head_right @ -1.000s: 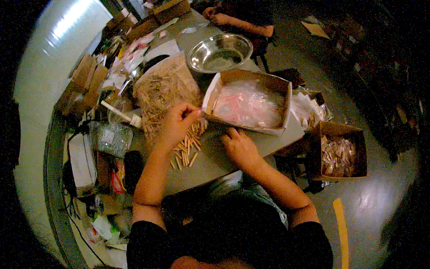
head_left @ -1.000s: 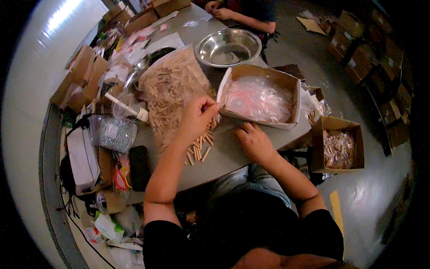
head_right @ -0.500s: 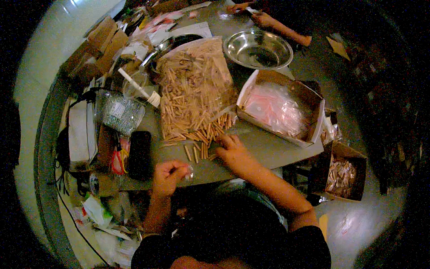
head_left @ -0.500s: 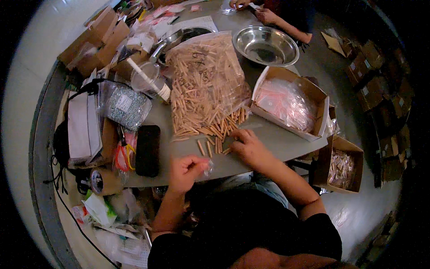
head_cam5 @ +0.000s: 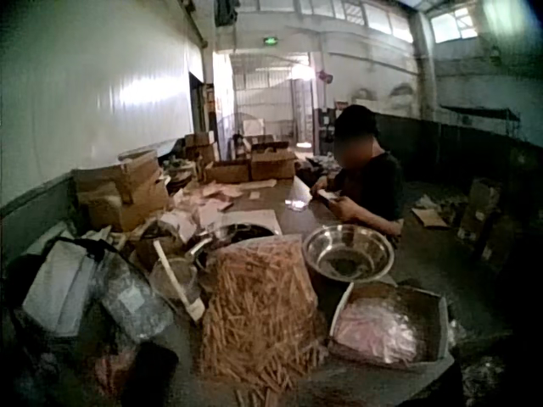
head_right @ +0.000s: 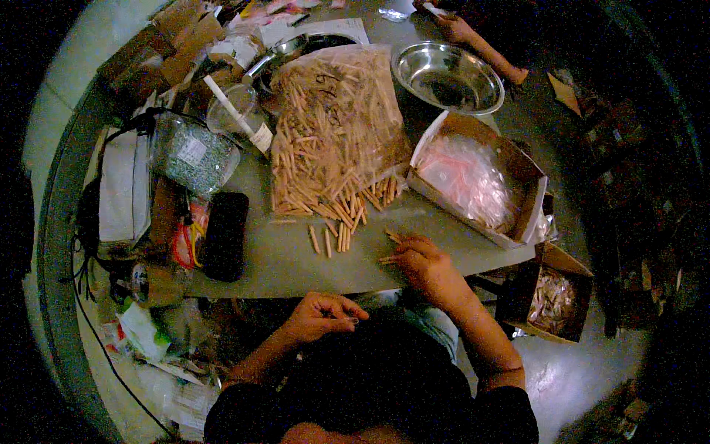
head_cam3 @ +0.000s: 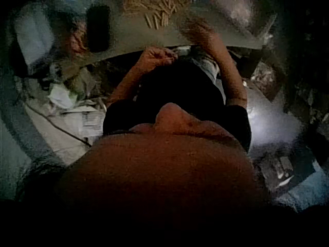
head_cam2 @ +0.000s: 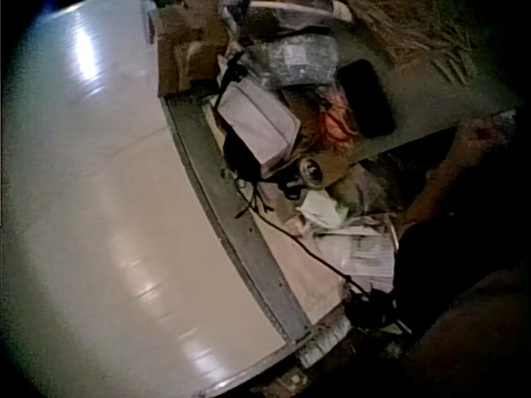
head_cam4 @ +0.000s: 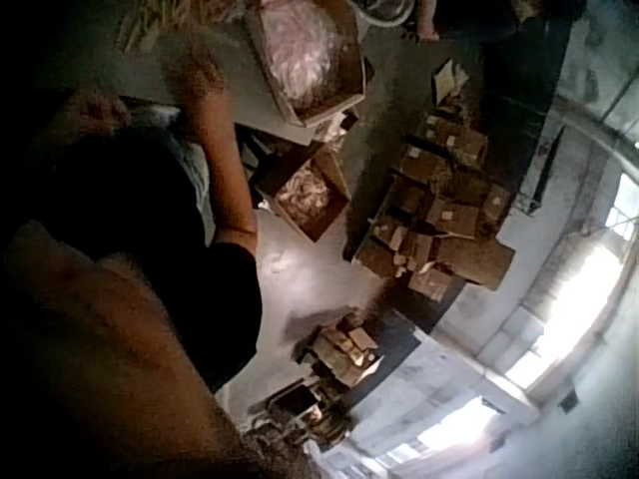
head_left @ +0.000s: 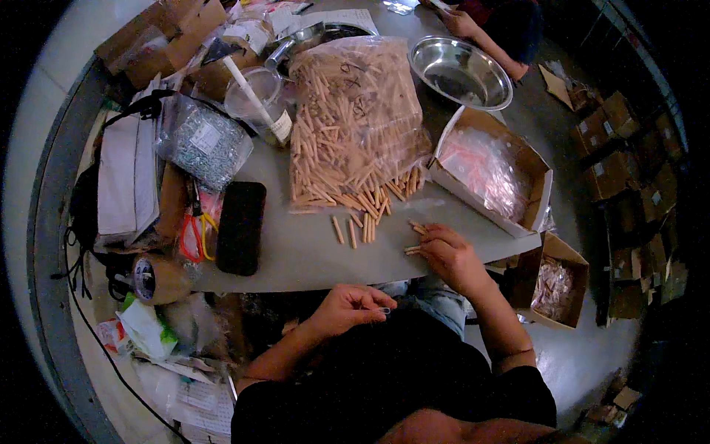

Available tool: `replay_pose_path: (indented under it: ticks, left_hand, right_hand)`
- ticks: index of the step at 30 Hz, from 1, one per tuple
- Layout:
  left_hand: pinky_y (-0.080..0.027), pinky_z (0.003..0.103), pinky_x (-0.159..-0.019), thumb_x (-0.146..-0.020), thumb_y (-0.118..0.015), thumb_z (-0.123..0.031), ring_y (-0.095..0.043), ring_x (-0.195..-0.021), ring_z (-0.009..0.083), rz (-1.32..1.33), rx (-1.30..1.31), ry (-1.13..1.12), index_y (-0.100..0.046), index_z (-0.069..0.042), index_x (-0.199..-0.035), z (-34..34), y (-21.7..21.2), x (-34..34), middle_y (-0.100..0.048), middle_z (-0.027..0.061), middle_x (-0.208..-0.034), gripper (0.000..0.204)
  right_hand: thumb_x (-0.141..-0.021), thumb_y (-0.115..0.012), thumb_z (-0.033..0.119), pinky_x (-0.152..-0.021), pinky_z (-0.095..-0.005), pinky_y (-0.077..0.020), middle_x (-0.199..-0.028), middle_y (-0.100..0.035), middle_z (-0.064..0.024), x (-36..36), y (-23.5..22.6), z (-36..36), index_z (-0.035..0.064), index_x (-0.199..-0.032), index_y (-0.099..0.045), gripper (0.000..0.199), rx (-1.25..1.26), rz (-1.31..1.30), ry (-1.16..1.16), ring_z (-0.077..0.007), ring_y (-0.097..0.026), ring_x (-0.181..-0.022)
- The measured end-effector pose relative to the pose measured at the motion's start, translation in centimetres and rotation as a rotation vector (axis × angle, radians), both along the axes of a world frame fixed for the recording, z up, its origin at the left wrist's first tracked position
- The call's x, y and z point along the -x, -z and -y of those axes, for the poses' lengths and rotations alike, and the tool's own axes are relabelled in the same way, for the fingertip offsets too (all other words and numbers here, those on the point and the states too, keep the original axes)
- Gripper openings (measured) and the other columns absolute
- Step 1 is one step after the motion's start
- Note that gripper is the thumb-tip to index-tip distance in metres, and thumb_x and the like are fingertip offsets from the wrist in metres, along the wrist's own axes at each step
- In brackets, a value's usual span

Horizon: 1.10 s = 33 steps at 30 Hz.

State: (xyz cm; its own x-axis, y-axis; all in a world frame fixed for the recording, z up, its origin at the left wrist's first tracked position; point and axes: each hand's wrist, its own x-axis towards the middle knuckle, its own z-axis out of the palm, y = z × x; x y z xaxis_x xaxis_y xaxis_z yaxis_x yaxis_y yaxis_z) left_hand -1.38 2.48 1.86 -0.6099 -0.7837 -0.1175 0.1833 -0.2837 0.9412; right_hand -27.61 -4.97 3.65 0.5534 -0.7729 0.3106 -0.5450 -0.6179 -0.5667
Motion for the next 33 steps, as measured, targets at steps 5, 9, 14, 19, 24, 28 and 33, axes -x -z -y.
replay_pose_path:
  ticks: [5, 9, 14, 19, 24, 28, 33]
  left_hand:
    - [-0.047, 0.028, -0.08, -0.085, -0.071, -0.013, -0.059, -0.086, 0.0121, 0.167, -0.206, 0.151, -0.06, -0.004, -0.088, -0.2, 1.8, 3.1, -0.065, 0.0051, -0.09, 0.015]
    - [-0.047, 0.027, -0.082, -0.086, -0.071, -0.02, -0.056, -0.09, 0.011, 0.191, -0.073, 0.312, -0.059, -0.007, -0.099, -0.1, 3.6, 5.7, -0.061, 0.0003, -0.097, 0.022]
    - [-0.041, 0.025, -0.075, -0.083, -0.073, -0.02, -0.05, -0.081, 0.0096, -0.016, -0.374, 0.055, -0.057, -0.01, -0.097, -0.2, 6.8, 8.1, -0.053, -0.0027, -0.085, 0.024]
    - [-0.045, 0.027, -0.078, -0.086, -0.07, -0.022, -0.053, -0.084, 0.0131, -0.255, -0.637, 0.121, -0.057, -0.01, -0.101, 0.4, 6.5, 8.4, -0.056, -0.0006, -0.092, 0.024]
    - [-0.048, 0.029, -0.082, -0.087, -0.069, -0.02, -0.056, -0.089, 0.0159, -0.316, -0.707, 0.164, -0.058, -0.009, -0.11, 0.4, 6.6, 8.3, -0.059, 0.0019, -0.1, 0.028]
    - [-0.047, 0.028, -0.086, -0.084, -0.073, -0.023, -0.055, -0.097, 0.0142, -0.151, -0.517, 0.22, -0.056, -0.008, -0.116, 0.6, 6.2, 8.2, -0.059, 0.0018, -0.104, 0.039]
    - [-0.044, 0.031, -0.092, -0.08, -0.077, -0.032, -0.052, -0.104, 0.0149, -0.048, -0.305, 0.268, -0.051, -0.004, -0.123, 1.8, 2.0, 8.4, -0.057, 0.0021, -0.107, 0.058]
  right_hand:
    - [-0.077, -0.07, 0.004, -0.087, -0.0408, -0.0499, -0.11, -0.059, -0.0149, 0.0, -0.5, -0.8, 0.0026, -0.096, -0.063, 0.02, -0.148, 0.113, 0.206, -0.0351, -0.058, -0.103]
    - [-0.078, -0.069, 0.007, -0.086, -0.0399, -0.049, -0.11, -0.057, -0.0144, -0.5, -1.2, -0.2, 0.0047, -0.102, -0.066, 0.024, 0.033, -0.048, 0.275, -0.0345, -0.057, -0.1]
    - [-0.078, -0.064, 0.003, -0.082, -0.0398, -0.049, -0.107, -0.057, -0.0133, 0.2, -1.4, -0.3, 0.0105, -0.103, -0.069, 0.026, -0.059, -0.122, 0.079, -0.0337, -0.056, -0.096]
    - [-0.075, -0.064, 0.002, -0.084, -0.0392, -0.0493, -0.106, -0.057, -0.0136, 0.9, -1.0, -1.8, 0.0124, -0.104, -0.07, 0.031, -0.061, -0.136, -0.04, -0.0328, -0.057, -0.098]
    - [-0.074, -0.064, 0.0, -0.086, -0.0378, -0.0494, -0.108, -0.058, -0.0147, 0.6, -1.6, -3.8, 0.0097, -0.107, -0.068, 0.035, -0.166, -0.068, -0.16, -0.0333, -0.058, -0.101]
    - [-0.074, -0.065, -0.001, -0.086, -0.0371, -0.0496, -0.112, -0.058, -0.0137, 1.2, -1.8, -4.3, 0.0083, -0.108, -0.068, 0.035, -0.396, 0.106, -0.283, -0.0344, -0.058, -0.1]
    - [-0.075, -0.069, 0.003, -0.086, -0.0394, -0.049, -0.114, -0.058, -0.0131, 2.6, -3.8, -4.2, 0.0077, -0.1, -0.067, 0.026, -0.322, 0.182, -0.241, -0.0332, -0.057, -0.103]
